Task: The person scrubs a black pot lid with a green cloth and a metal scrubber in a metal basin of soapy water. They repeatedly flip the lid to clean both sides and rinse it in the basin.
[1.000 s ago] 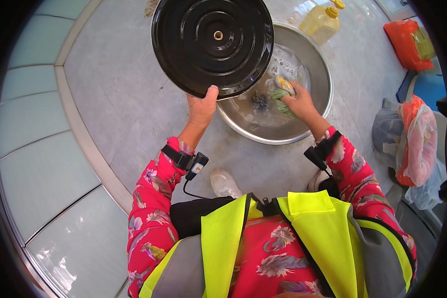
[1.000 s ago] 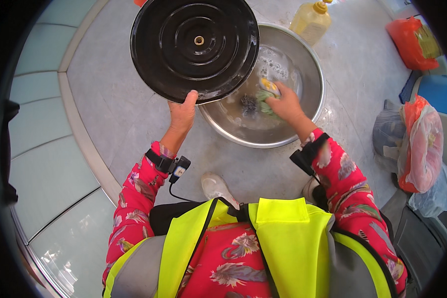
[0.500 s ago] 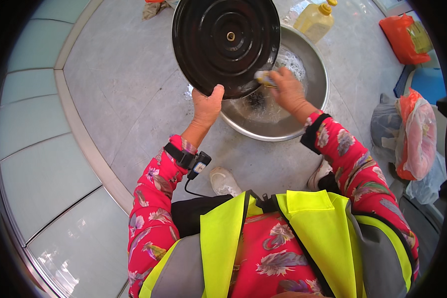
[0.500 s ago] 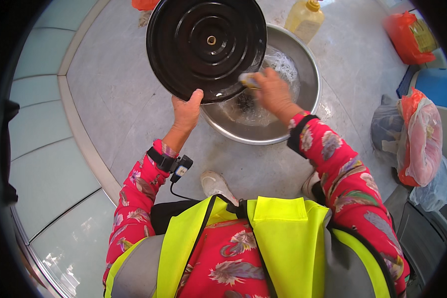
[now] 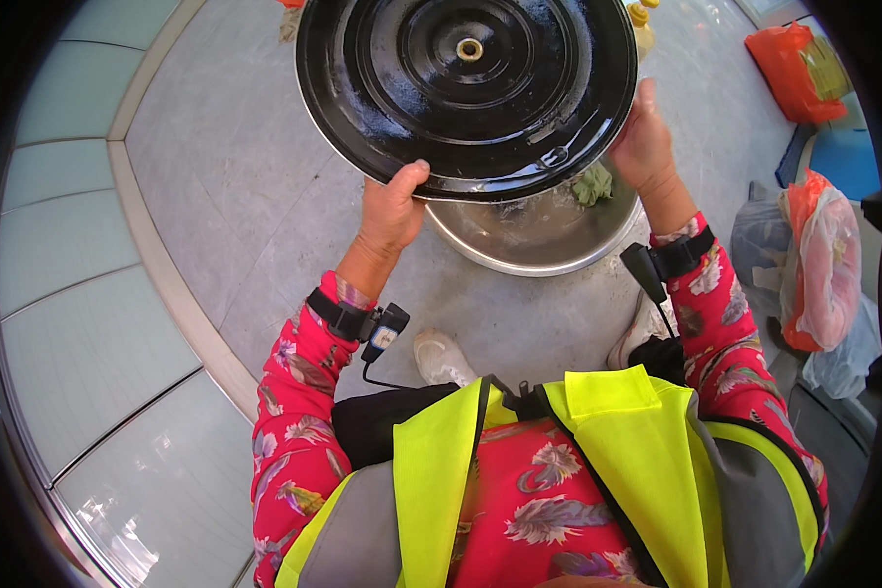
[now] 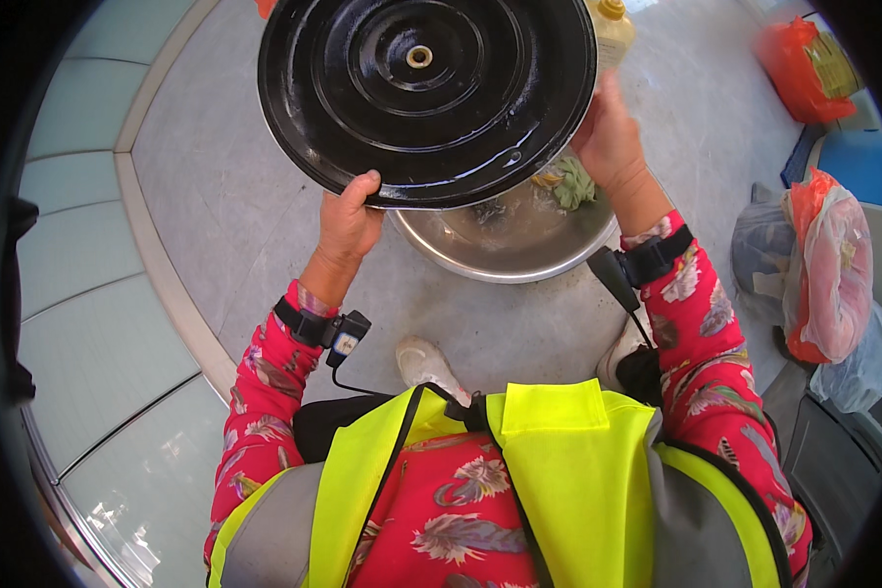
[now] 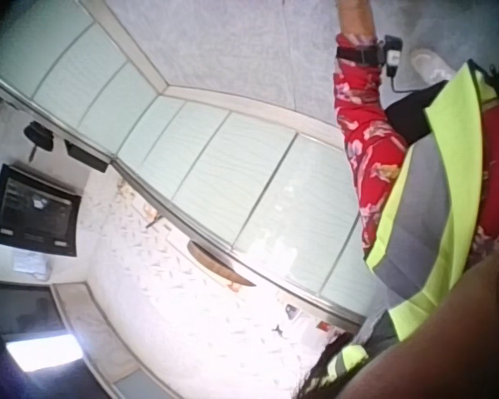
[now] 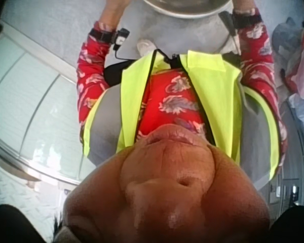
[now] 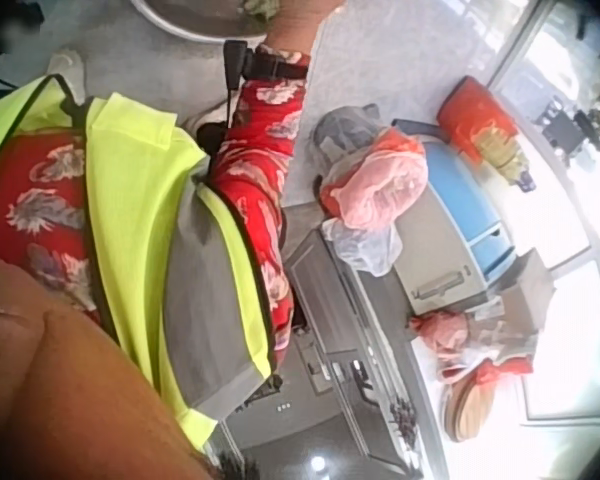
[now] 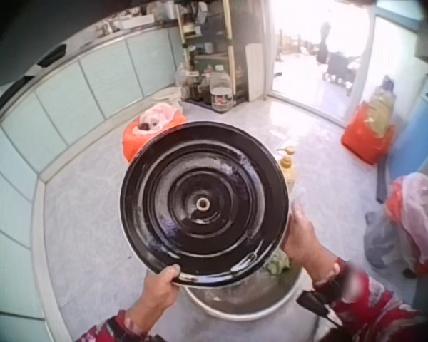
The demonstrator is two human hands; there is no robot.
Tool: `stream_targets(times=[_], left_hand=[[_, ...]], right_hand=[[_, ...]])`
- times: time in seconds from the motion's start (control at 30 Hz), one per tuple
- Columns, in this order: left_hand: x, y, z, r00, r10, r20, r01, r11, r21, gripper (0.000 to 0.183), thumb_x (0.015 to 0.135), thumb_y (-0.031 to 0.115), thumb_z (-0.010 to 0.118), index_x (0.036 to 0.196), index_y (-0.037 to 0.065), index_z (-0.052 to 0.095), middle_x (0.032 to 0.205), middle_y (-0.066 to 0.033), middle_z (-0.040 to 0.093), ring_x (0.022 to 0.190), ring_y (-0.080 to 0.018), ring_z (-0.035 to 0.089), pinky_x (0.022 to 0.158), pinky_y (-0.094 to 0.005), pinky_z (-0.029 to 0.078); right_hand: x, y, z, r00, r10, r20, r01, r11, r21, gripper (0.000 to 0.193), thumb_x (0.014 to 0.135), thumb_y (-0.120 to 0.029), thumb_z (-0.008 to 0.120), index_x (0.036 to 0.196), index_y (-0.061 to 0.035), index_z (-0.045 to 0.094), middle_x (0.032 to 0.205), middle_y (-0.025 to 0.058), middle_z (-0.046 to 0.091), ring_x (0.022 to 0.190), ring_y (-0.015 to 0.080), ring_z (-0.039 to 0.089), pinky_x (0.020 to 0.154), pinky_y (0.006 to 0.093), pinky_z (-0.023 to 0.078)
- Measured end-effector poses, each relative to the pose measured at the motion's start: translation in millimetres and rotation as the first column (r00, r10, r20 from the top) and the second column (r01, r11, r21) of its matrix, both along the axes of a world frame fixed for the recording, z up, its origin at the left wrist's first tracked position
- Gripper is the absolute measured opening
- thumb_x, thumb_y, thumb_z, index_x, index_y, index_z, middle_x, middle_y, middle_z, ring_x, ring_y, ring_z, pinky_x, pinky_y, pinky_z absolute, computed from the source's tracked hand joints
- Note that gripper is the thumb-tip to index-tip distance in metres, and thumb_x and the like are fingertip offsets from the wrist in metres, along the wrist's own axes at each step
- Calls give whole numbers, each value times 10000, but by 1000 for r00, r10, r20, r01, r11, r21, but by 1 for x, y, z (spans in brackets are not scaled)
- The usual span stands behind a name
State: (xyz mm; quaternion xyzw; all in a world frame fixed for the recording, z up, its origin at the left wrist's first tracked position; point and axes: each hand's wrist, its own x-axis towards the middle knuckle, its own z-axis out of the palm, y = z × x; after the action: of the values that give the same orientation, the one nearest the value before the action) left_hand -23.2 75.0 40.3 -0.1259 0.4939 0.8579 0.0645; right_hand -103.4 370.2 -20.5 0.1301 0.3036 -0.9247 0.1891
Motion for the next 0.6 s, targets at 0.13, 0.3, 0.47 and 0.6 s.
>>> stream_targets(times=[0.13, 0.3, 0.47, 0.6], left_hand=[[0, -3, 1, 997, 4, 73, -2, 1000, -28, 476, 795, -52, 534, 1250, 47, 440, 1186, -43, 530, 1077, -196, 523, 941, -359, 437], [-3, -5, 3, 997, -67, 40, 68, 997, -37, 463, 817, -20, 562, 1257, 47, 435, 1153, -44, 551, 1070, -198, 534, 927, -382, 457], [-9, -10, 6, 991, -118, 67, 126, 982, -138, 393, 860, 72, 593, 1223, 12, 453, 1077, -100, 593, 951, -220, 607, 764, -365, 536], [-13, -13, 2, 989, -118, 88, 136, 958, -252, 375, 878, 106, 585, 1215, -2, 463, 1021, -160, 622, 870, -238, 645, 656, -311, 546]], right_hand=[[-8, -1, 33, 986, -48, -159, 40, 998, -54, 479, 962, -392, 421, 1263, -25, 484, 1184, 107, 590, 1074, 214, 574, 955, 363, 444], [-6, -6, 55, 977, -37, -209, 90, 964, 249, 327, 842, -172, 672, 1123, -26, 591, 1047, 55, 642, 929, 162, 623, 809, 300, 511], [-3, 0, 71, 951, -137, -279, 222, 927, 302, 269, 851, -184, 663, 1062, -22, 624, 1004, 52, 652, 881, 141, 626, 772, 279, 512], [-7, 14, 81, 835, -132, -535, 418, 784, 459, 241, 860, -188, 657, 1025, -13, 640, 950, 32, 660, 829, 104, 619, 741, 243, 498]])
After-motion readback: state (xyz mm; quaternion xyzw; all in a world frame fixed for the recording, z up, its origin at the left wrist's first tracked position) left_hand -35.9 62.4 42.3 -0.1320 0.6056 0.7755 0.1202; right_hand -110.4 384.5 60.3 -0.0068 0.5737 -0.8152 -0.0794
